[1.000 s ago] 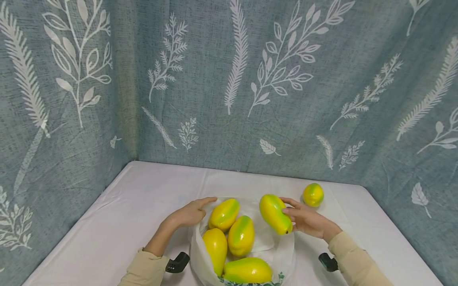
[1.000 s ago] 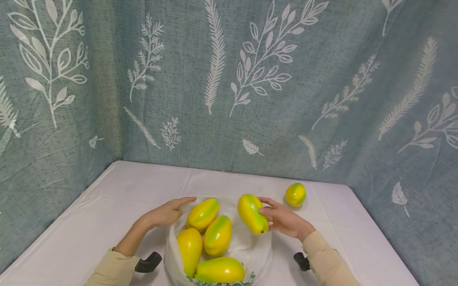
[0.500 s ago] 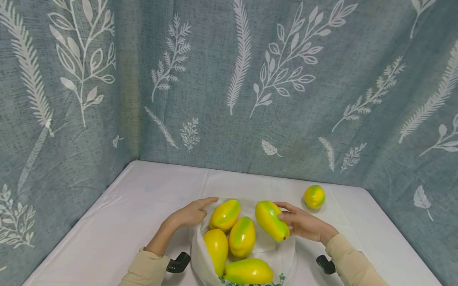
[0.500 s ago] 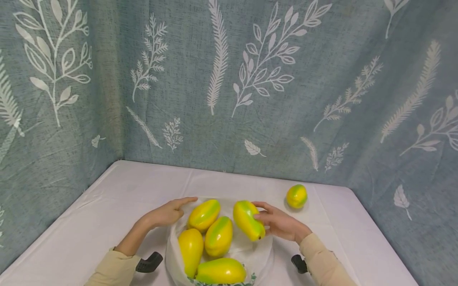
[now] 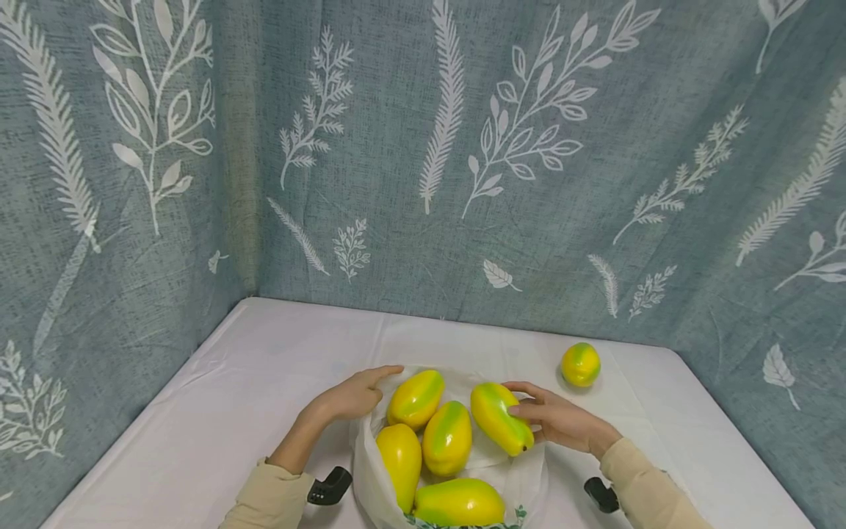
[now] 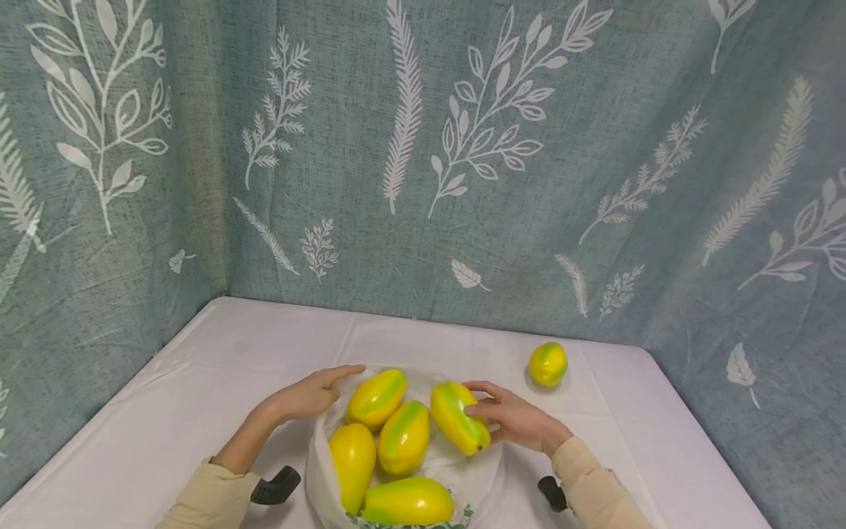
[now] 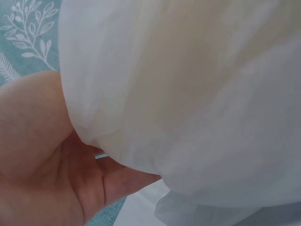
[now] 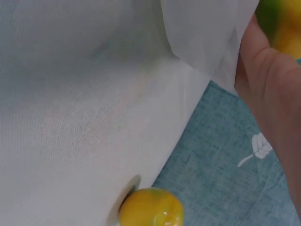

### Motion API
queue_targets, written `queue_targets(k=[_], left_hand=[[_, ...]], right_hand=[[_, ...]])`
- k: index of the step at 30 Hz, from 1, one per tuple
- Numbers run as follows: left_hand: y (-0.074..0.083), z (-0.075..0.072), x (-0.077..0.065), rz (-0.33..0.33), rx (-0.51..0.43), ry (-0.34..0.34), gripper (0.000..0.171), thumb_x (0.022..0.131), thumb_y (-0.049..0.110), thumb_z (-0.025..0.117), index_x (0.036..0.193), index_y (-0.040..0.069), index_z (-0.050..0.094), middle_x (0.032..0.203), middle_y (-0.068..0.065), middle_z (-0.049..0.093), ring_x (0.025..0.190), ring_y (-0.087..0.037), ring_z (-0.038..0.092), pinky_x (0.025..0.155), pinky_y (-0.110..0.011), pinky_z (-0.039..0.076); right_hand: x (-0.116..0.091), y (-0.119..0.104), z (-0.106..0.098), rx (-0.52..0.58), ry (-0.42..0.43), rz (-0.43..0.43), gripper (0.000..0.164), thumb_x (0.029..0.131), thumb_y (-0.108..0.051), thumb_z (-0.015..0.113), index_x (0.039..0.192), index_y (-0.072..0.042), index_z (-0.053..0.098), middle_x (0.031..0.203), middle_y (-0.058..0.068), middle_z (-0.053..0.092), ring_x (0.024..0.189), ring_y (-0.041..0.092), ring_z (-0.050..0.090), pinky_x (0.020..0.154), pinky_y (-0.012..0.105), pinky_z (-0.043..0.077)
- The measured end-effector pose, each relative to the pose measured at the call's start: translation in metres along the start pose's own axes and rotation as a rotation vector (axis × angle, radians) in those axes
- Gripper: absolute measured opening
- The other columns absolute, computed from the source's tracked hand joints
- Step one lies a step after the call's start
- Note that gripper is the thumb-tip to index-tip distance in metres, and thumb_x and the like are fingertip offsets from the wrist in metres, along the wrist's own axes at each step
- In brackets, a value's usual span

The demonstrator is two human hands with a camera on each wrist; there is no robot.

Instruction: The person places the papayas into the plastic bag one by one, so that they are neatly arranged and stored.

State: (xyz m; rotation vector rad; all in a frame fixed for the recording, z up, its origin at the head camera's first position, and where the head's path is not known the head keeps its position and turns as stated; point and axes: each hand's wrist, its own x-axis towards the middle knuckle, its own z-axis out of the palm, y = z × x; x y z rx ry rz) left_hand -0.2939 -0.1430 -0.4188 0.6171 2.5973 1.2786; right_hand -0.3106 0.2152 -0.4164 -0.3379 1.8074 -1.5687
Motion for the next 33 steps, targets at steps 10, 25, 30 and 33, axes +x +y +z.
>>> queue_targets(k=[10, 25, 30, 33], left_hand=[[0.001, 0.001, 0.000, -0.013, -0.004, -0.006, 0.056, 0.085, -0.009, 0.033, 0.141, -0.003, 0.042, 0.144, -0.022, 0.040, 0.134, -0.038, 0.031, 0.108, -0.054, 0.024], [-0.001, 0.001, -0.002, -0.015, -0.004, 0.002, 0.056, 0.085, -0.009, 0.033, 0.140, -0.003, 0.043, 0.143, -0.021, 0.040, 0.134, -0.038, 0.031, 0.108, -0.054, 0.023], [0.000, 0.000, -0.002, -0.009, -0.005, -0.003, 0.056, 0.086, -0.009, 0.032, 0.140, -0.003, 0.042, 0.143, -0.021, 0.040, 0.134, -0.038, 0.032, 0.108, -0.054, 0.023], [0.001, -0.001, -0.002, -0.004, -0.001, -0.010, 0.056, 0.085, -0.009, 0.032, 0.140, -0.004, 0.042, 0.144, -0.022, 0.040, 0.134, -0.038, 0.031, 0.108, -0.054, 0.023]], right_hand=[[0.011, 0.006, 0.009, -0.055, 0.176, -0.025, 0.069, 0.095, -0.030, 0.057, 0.148, -0.005, 0.022, 0.148, 0.030, 0.021, 0.117, 0.031, 0.049, 0.089, 0.046, 0.048], [0.017, 0.008, 0.026, -0.219, 0.383, -0.028, 0.065, 0.092, -0.036, 0.061, 0.144, -0.005, 0.038, 0.138, 0.024, 0.041, 0.114, 0.030, 0.052, 0.086, 0.044, 0.050], [0.015, 0.008, 0.034, -0.289, 0.512, -0.033, 0.059, 0.091, -0.036, 0.062, 0.138, -0.004, 0.047, 0.125, 0.018, 0.053, 0.102, 0.026, 0.058, 0.078, 0.043, 0.053], [0.013, 0.009, 0.035, -0.280, 0.520, -0.040, 0.055, 0.094, -0.035, 0.058, 0.138, -0.003, 0.046, 0.123, 0.018, 0.056, 0.098, 0.025, 0.059, 0.073, 0.041, 0.053]])
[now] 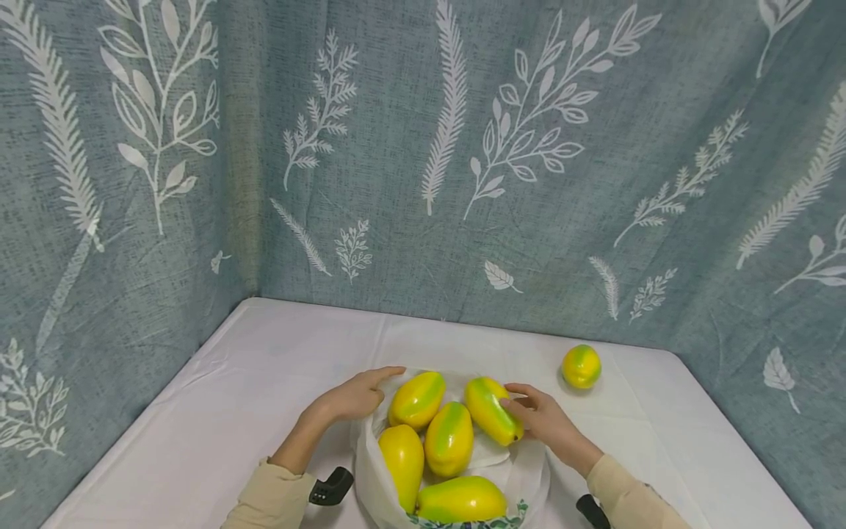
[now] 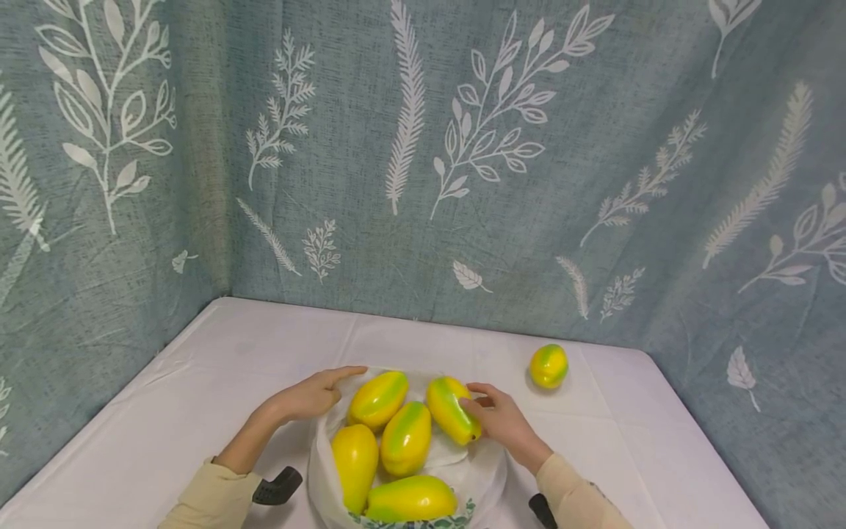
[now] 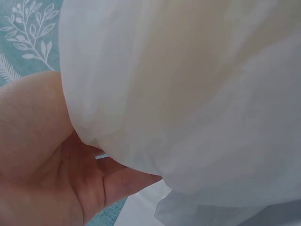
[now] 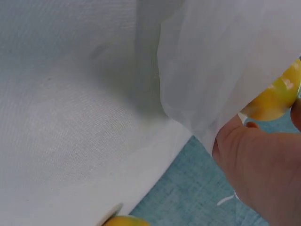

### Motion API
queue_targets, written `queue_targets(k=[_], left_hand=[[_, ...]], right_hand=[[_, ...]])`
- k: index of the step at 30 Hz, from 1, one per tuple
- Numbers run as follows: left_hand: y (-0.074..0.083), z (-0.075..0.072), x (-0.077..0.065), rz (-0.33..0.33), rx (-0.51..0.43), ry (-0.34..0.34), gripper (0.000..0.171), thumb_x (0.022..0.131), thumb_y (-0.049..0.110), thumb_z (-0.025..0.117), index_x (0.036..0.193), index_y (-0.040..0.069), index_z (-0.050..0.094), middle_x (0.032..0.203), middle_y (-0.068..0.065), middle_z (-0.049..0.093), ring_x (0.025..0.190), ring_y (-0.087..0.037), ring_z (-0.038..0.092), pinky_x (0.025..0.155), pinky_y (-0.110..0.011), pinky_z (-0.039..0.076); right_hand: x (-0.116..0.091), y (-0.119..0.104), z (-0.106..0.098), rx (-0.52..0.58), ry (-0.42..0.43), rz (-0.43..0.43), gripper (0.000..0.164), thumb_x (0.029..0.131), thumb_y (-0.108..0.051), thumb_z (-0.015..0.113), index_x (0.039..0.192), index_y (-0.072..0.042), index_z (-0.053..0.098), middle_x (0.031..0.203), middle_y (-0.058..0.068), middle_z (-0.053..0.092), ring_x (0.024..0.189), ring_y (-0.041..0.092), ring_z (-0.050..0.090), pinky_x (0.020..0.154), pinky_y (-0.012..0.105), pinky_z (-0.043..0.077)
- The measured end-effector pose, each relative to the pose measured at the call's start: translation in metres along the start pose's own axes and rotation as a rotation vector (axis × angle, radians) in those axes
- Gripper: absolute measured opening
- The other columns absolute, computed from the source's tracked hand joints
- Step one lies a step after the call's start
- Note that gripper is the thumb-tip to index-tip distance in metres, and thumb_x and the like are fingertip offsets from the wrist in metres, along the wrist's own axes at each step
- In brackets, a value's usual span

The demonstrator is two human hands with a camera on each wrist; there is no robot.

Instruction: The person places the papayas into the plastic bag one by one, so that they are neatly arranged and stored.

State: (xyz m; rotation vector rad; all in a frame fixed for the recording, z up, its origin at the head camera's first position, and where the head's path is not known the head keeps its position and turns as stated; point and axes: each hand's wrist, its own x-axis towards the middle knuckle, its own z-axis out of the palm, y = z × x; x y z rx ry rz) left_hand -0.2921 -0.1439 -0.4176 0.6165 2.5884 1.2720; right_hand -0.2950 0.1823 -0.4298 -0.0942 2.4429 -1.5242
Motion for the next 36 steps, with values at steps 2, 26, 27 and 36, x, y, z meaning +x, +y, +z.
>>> queue_targets(k=[2, 26, 27, 36], left_hand=[[0.000, 0.000, 0.000, 0.002, 0.005, -0.003, 0.056, 0.085, -0.009, 0.032, 0.141, -0.004, 0.042, 0.144, -0.022, 0.039, 0.134, -0.038, 0.031, 0.108, -0.054, 0.023], [-0.002, 0.001, 0.002, 0.003, 0.001, 0.002, 0.056, 0.085, -0.009, 0.033, 0.140, -0.003, 0.043, 0.143, -0.021, 0.041, 0.133, -0.037, 0.033, 0.108, -0.054, 0.024], [-0.003, 0.001, 0.002, 0.000, 0.005, 0.003, 0.057, 0.085, -0.009, 0.033, 0.140, -0.003, 0.042, 0.143, -0.021, 0.041, 0.133, -0.037, 0.033, 0.108, -0.054, 0.024], [-0.005, 0.002, 0.004, -0.005, 0.005, 0.003, 0.056, 0.085, -0.009, 0.031, 0.140, -0.004, 0.042, 0.143, -0.022, 0.041, 0.133, -0.037, 0.033, 0.108, -0.053, 0.025]], right_hand=[[-0.001, 0.001, -0.001, 0.024, -0.015, -0.003, 0.054, 0.096, -0.034, 0.055, 0.140, -0.003, 0.044, 0.126, 0.021, 0.054, 0.098, 0.025, 0.059, 0.073, 0.041, 0.054], [0.007, 0.000, 0.009, 0.231, -0.085, 0.004, 0.055, 0.100, -0.031, 0.048, 0.143, 0.002, 0.037, 0.140, 0.023, 0.040, 0.113, 0.026, 0.049, 0.092, 0.039, 0.044], [0.007, 0.000, 0.010, 0.230, -0.081, 0.002, 0.055, 0.099, -0.030, 0.050, 0.142, 0.002, 0.038, 0.139, 0.023, 0.041, 0.111, 0.025, 0.051, 0.090, 0.038, 0.045], [0.010, 0.002, 0.020, 0.173, 0.044, -0.012, 0.050, 0.095, -0.031, 0.058, 0.134, 0.000, 0.051, 0.128, 0.015, 0.054, 0.097, 0.020, 0.053, 0.077, 0.031, 0.045]])
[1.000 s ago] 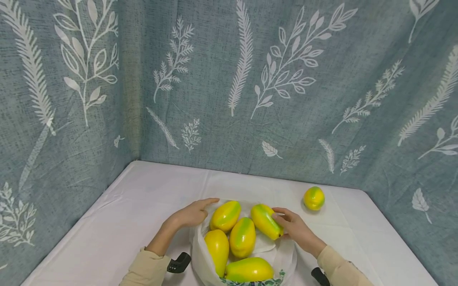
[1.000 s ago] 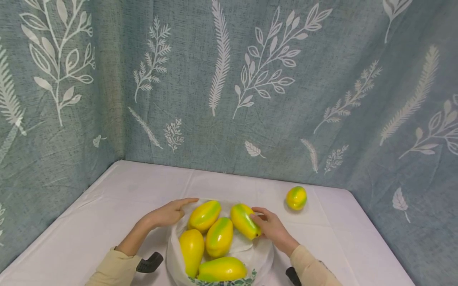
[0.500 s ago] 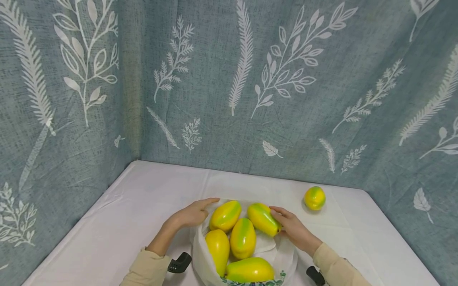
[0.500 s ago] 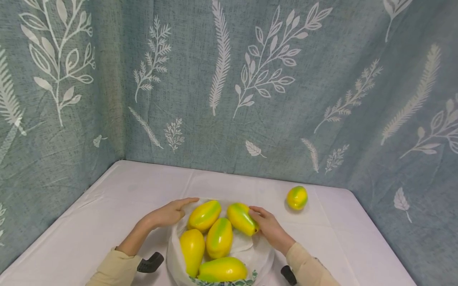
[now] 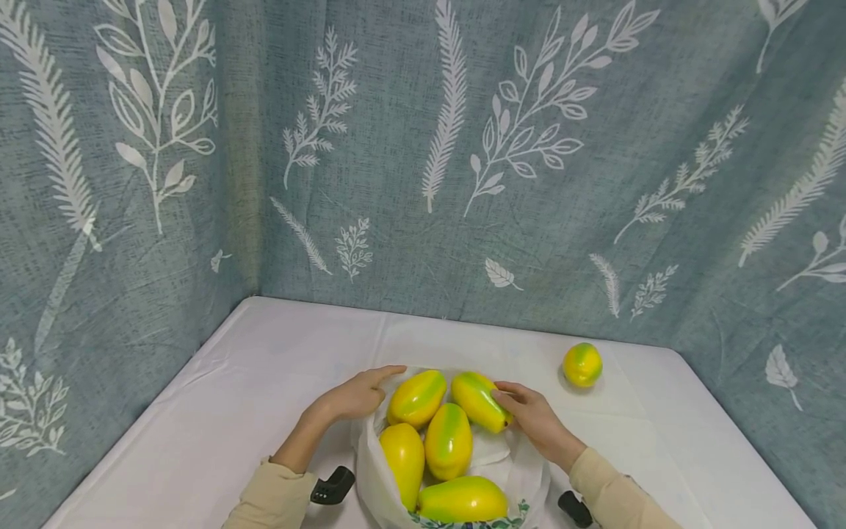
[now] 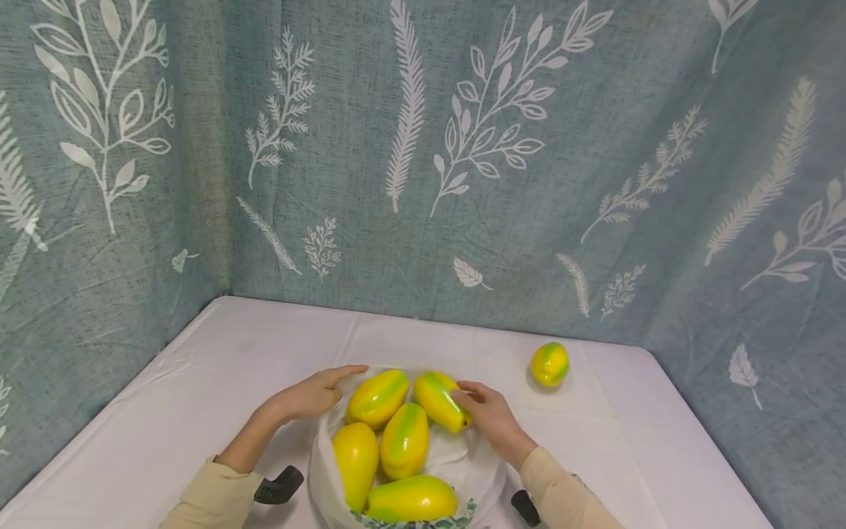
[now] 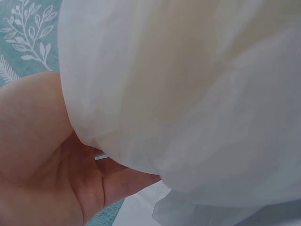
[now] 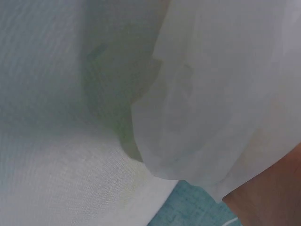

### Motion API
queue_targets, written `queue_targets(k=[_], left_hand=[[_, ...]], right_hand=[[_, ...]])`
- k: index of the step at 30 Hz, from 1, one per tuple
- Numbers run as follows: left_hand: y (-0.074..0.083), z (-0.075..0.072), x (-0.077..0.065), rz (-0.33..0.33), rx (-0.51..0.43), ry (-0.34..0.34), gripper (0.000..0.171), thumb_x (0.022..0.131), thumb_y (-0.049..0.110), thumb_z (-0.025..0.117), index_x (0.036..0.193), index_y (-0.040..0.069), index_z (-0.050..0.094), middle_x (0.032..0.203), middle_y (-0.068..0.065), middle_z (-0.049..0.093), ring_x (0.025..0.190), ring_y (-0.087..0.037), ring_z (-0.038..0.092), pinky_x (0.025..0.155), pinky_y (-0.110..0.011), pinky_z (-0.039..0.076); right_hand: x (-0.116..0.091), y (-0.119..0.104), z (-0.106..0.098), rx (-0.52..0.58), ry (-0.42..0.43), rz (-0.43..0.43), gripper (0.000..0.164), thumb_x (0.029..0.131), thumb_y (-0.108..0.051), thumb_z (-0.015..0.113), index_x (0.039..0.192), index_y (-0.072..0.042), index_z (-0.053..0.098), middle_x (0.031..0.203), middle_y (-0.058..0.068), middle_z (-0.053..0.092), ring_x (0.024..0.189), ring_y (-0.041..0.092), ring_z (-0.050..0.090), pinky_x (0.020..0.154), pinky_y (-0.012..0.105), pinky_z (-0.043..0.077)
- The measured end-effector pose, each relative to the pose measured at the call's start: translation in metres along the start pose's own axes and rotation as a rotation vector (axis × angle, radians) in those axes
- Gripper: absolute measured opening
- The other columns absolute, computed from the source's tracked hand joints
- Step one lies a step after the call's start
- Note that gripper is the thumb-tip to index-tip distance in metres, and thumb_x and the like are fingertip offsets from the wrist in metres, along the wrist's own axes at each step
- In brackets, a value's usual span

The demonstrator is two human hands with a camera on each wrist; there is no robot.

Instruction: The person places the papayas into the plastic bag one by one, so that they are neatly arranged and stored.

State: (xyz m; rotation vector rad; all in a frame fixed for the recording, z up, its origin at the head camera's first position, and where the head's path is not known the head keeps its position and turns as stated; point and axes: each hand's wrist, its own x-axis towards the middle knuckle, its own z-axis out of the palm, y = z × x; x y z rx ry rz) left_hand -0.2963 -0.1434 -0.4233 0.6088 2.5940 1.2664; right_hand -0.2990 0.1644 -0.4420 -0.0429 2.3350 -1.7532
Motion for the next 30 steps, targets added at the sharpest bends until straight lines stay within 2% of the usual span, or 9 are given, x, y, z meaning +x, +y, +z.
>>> queue_targets(k=[4, 13, 18, 24, 30], left_hand=[[0.0019, -0.0005, -0.0013, 0.007, 0.000, -0.002, 0.056, 0.085, -0.010, 0.032, 0.140, -0.004, 0.042, 0.142, -0.022, 0.041, 0.132, -0.036, 0.035, 0.107, -0.054, 0.025], [-0.0002, -0.0004, -0.0011, 0.003, 0.003, 0.000, 0.057, 0.085, -0.010, 0.031, 0.140, -0.003, 0.042, 0.142, -0.022, 0.041, 0.131, -0.035, 0.036, 0.107, -0.053, 0.026], [0.0005, -0.0006, -0.0020, 0.001, -0.002, -0.004, 0.057, 0.084, -0.010, 0.032, 0.141, -0.003, 0.042, 0.143, -0.021, 0.041, 0.131, -0.035, 0.035, 0.107, -0.053, 0.026], [0.0027, -0.0009, -0.0034, 0.000, -0.002, -0.004, 0.057, 0.085, -0.010, 0.032, 0.140, -0.003, 0.043, 0.143, -0.021, 0.041, 0.132, -0.036, 0.035, 0.106, -0.054, 0.026], [0.0040, -0.0008, -0.0030, 0.001, -0.004, 0.003, 0.057, 0.084, -0.010, 0.032, 0.141, -0.003, 0.042, 0.143, -0.021, 0.041, 0.132, -0.035, 0.035, 0.107, -0.053, 0.026]], right_hand=[[0.0005, 0.0002, 0.0008, -0.011, 0.015, 0.001, 0.049, 0.094, -0.031, 0.059, 0.133, -0.001, 0.053, 0.127, 0.015, 0.055, 0.098, 0.021, 0.054, 0.078, 0.033, 0.046], [0.0002, -0.0024, -0.0006, 0.017, -0.035, 0.020, 0.051, 0.094, -0.030, 0.059, 0.136, -0.002, 0.050, 0.129, 0.019, 0.052, 0.104, 0.023, 0.055, 0.085, 0.037, 0.048], [0.0009, -0.0026, 0.0002, 0.014, -0.034, 0.018, 0.050, 0.094, -0.028, 0.060, 0.136, -0.002, 0.051, 0.128, 0.017, 0.054, 0.107, 0.023, 0.056, 0.089, 0.039, 0.047], [0.0026, -0.0030, 0.0016, 0.013, -0.029, 0.013, 0.050, 0.094, -0.027, 0.060, 0.135, -0.001, 0.051, 0.126, 0.018, 0.055, 0.107, 0.024, 0.055, 0.089, 0.040, 0.047], [0.0033, -0.0039, 0.0019, 0.005, -0.020, 0.030, 0.048, 0.093, -0.026, 0.061, 0.134, -0.003, 0.053, 0.124, 0.015, 0.057, 0.102, 0.022, 0.056, 0.083, 0.036, 0.048]])
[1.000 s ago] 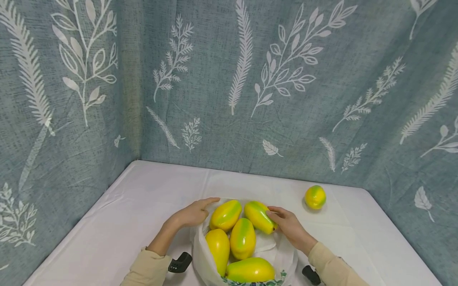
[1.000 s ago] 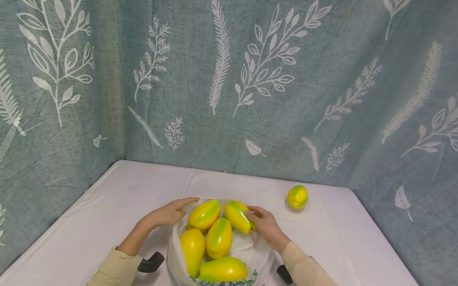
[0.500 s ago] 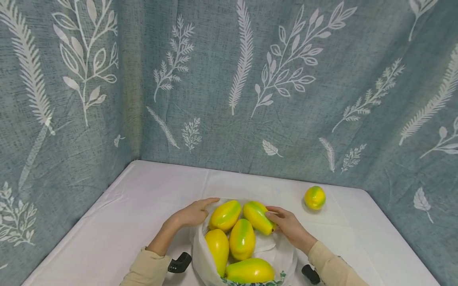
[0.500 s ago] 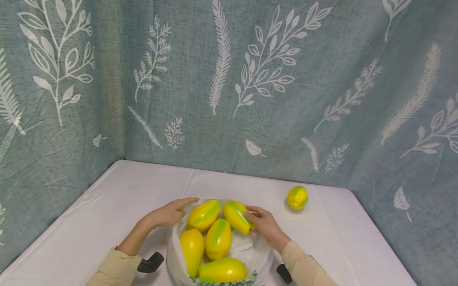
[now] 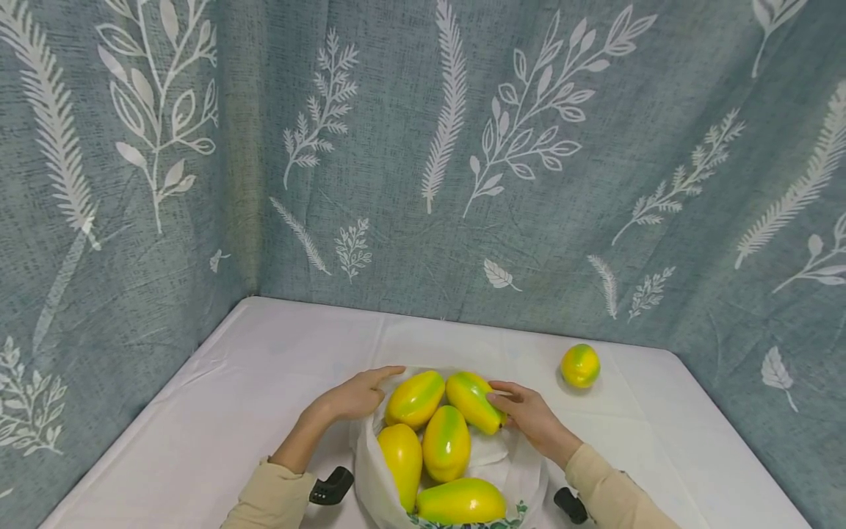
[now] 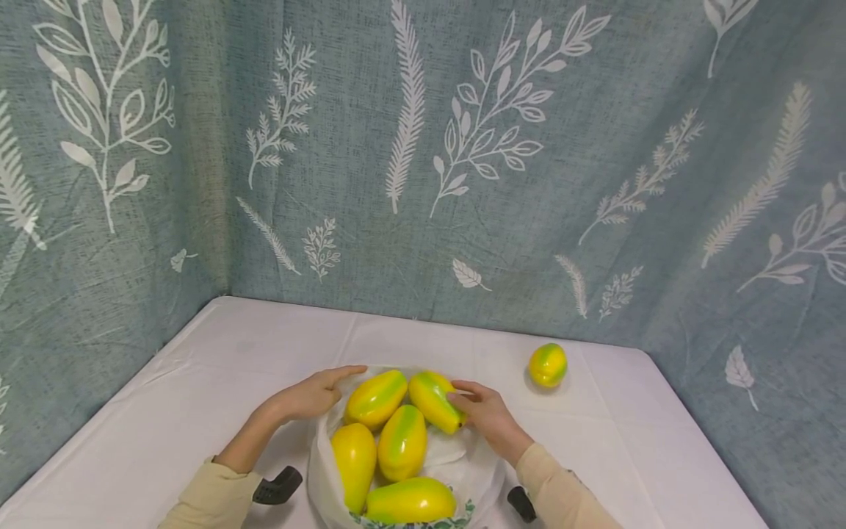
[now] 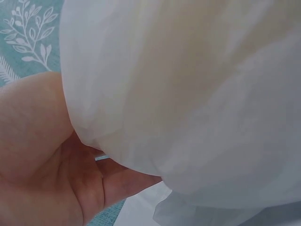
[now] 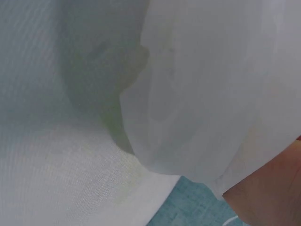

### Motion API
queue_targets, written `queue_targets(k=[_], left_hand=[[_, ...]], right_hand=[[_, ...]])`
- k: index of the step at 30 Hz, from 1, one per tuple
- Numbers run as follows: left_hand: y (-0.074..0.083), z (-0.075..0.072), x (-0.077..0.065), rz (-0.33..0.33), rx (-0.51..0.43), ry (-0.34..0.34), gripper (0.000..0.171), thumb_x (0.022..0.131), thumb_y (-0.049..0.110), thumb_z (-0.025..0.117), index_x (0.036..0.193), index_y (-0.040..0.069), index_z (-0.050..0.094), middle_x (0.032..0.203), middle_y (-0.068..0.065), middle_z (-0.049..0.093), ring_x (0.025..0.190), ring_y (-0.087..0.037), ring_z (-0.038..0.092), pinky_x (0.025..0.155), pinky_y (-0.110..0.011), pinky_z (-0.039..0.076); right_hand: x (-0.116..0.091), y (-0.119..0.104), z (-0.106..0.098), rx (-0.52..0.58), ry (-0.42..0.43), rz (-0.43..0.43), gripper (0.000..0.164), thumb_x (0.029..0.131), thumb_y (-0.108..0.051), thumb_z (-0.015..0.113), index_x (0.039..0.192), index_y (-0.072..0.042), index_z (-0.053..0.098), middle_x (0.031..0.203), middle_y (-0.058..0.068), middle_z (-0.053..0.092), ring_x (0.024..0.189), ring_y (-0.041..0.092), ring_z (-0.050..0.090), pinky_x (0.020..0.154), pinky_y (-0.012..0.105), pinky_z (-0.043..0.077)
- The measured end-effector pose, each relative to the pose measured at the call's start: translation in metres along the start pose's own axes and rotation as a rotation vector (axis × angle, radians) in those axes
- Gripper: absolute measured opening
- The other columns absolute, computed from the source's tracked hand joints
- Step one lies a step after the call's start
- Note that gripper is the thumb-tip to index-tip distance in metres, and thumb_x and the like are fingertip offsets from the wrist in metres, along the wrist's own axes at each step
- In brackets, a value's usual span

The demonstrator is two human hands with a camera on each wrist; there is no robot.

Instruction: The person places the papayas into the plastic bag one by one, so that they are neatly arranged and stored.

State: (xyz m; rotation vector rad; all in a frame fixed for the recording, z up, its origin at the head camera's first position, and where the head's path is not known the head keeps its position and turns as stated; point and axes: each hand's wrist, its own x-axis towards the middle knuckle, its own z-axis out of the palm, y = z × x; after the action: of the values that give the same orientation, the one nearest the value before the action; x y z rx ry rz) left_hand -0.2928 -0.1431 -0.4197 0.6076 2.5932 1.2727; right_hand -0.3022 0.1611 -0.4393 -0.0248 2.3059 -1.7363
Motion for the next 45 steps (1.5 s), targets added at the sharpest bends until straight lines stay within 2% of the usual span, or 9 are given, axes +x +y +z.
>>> queue_targets(k=[5, 12, 21, 34, 45], left_hand=[[-0.001, 0.000, 0.001, -0.008, 0.000, -0.001, 0.057, 0.085, -0.009, 0.032, 0.141, -0.003, 0.042, 0.143, -0.021, 0.041, 0.132, -0.036, 0.034, 0.107, -0.053, 0.025], [-0.004, 0.000, 0.003, -0.006, -0.006, -0.002, 0.057, 0.086, -0.009, 0.032, 0.141, -0.002, 0.042, 0.143, -0.021, 0.041, 0.133, -0.036, 0.034, 0.108, -0.053, 0.024], [-0.003, 0.000, 0.003, -0.009, -0.003, 0.000, 0.057, 0.086, -0.009, 0.032, 0.141, -0.002, 0.042, 0.143, -0.020, 0.041, 0.132, -0.035, 0.035, 0.108, -0.053, 0.025], [-0.002, -0.001, 0.001, -0.002, -0.003, -0.006, 0.057, 0.085, -0.009, 0.032, 0.141, -0.003, 0.042, 0.143, -0.021, 0.041, 0.132, -0.036, 0.034, 0.107, -0.054, 0.025], [-0.003, -0.001, 0.001, 0.004, 0.001, -0.003, 0.057, 0.085, -0.009, 0.032, 0.141, -0.003, 0.042, 0.143, -0.021, 0.041, 0.133, -0.038, 0.032, 0.108, -0.054, 0.024]], right_hand=[[0.001, 0.001, -0.002, 0.000, -0.027, 0.017, 0.050, 0.093, -0.027, 0.061, 0.136, -0.003, 0.051, 0.128, 0.017, 0.054, 0.104, 0.022, 0.056, 0.082, 0.035, 0.048], [-0.001, -0.004, -0.012, 0.036, -0.122, 0.014, 0.055, 0.097, -0.029, 0.053, 0.140, 0.003, 0.041, 0.138, 0.021, 0.044, 0.114, 0.026, 0.050, 0.096, 0.043, 0.042], [-0.003, -0.008, -0.027, 0.020, -0.197, 0.032, 0.062, 0.098, -0.032, 0.051, 0.143, 0.007, 0.032, 0.139, 0.027, 0.040, 0.120, 0.035, 0.047, 0.099, 0.046, 0.040], [-0.009, -0.015, -0.048, 0.034, -0.134, 0.003, 0.061, 0.099, -0.034, 0.048, 0.145, 0.003, 0.030, 0.134, 0.027, 0.044, 0.120, 0.039, 0.047, 0.098, 0.044, 0.042], [-0.015, -0.018, -0.071, 0.083, -0.072, -0.021, 0.061, 0.101, -0.033, 0.044, 0.147, 0.003, 0.025, 0.139, 0.030, 0.037, 0.127, 0.043, 0.037, 0.099, 0.042, 0.042]])
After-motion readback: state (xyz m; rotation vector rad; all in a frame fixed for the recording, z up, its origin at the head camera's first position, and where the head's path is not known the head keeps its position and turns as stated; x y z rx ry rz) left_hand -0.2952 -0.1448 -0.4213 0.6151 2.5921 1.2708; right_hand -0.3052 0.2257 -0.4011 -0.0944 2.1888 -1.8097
